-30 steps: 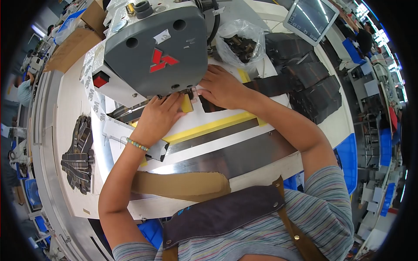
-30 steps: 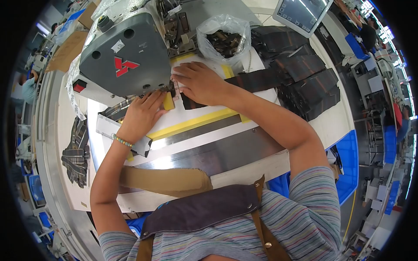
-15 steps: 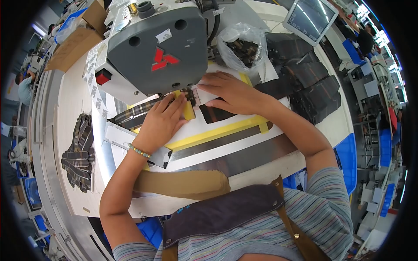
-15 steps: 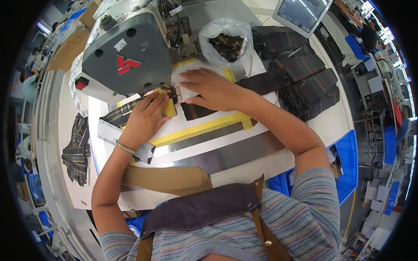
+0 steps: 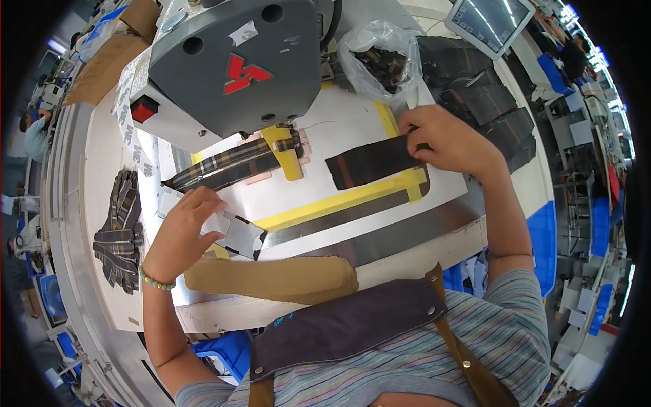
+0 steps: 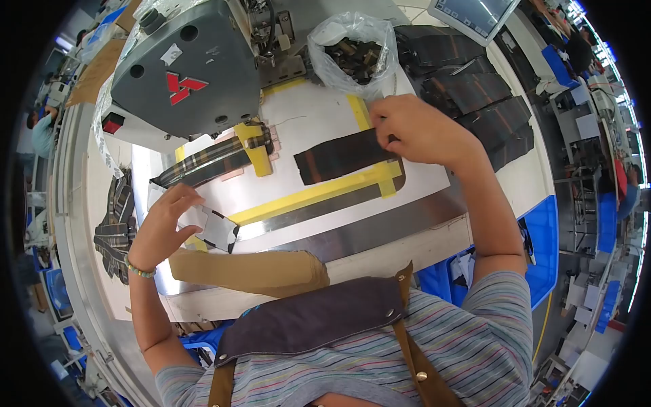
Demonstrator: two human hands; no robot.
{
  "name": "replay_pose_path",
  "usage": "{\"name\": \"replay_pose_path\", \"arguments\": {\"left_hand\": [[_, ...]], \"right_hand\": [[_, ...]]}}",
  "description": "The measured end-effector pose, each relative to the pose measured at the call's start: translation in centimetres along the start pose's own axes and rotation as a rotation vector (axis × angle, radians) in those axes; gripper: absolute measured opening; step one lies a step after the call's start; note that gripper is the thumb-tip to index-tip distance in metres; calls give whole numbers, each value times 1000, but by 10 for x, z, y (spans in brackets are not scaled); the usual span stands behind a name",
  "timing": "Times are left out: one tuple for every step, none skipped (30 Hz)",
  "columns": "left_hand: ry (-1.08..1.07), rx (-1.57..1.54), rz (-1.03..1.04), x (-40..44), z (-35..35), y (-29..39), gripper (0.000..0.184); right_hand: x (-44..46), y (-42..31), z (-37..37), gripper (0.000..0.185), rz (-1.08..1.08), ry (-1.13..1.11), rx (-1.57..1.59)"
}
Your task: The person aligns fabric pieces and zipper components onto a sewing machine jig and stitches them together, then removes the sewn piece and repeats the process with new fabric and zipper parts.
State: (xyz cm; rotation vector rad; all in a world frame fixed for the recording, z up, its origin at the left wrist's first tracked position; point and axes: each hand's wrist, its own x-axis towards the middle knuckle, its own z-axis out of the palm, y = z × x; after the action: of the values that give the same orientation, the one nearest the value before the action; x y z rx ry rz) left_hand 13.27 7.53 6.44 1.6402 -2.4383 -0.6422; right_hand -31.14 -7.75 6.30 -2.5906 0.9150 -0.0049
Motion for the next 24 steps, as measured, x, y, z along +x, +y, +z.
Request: {"name": "replay_pose_path", "arguments": {"left_hand": [[20,-8,-19,-2,0,-4,46],[40,-16,-37,-2,4,-8,45],[59,-25,-55,-3,6,-12,44],[29,-70,-87,-2,7,-15,41],[-2,-115,-118,-1,7,-18,37],[-33,-160,-151,0,7,-21,34],[-38,-138,-132,1,7,-23,33],[-44,-116,-112,1,8,-26,32],[-51,-94,-91,2,9,-27,31],[-2,-62,-47,2,9,-25,30],[48,-30,-4,3,9,-22,30],[99,2,39,4,9,-20,29],[96,-16,42,4,10,-21,28],[94,-35,44,5,11,-24,28],[91,-52,48,6,12,-25,27],[125,-106,5,5,13,-26,26],[156,-160,-35,3,13,-26,26],[189,-215,-74,5,11,-22,25],[250,-227,-100,7,9,-15,25],[310,-241,-128,9,6,-6,24],[372,-256,-160,13,6,7,24],[451,-167,-88,18,9,17,25],[487,-95,-45,24,13,28,25],[521,-22,1,31,17,41,26]], "right_hand": [[2,3,0,12,11,11,-76],[4,6,1,16,23,21,-153],[4,8,4,19,36,31,-230],[5,5,12,20,-17,110,-171],[8,-3,23,22,-69,189,-111],[12,-9,29,23,-122,266,-51],[16,-13,31,23,-116,214,-20],[20,-16,31,23,-110,161,10],[21,-18,31,23,-102,108,41],[20,-18,28,21,-101,88,49],[20,-18,23,19,-101,69,57],[20,-17,19,17,-102,48,65],[19,-12,16,16,-72,77,61],[15,-3,12,15,-43,107,58],[10,7,8,15,-14,137,54],[8,15,3,15,-60,153,-8],[4,19,4,17,-46,209,-81],[3,17,1,18,-32,265,-155],[2,16,-1,19,-19,321,-232],[6,16,2,22,-86,398,-202],[10,5,1,23,-56,286,-21],[13,-14,-1,24,-27,170,162],[17,-33,2,24,1,54,344],[22,-52,10,30,-1,-63,505]]}}
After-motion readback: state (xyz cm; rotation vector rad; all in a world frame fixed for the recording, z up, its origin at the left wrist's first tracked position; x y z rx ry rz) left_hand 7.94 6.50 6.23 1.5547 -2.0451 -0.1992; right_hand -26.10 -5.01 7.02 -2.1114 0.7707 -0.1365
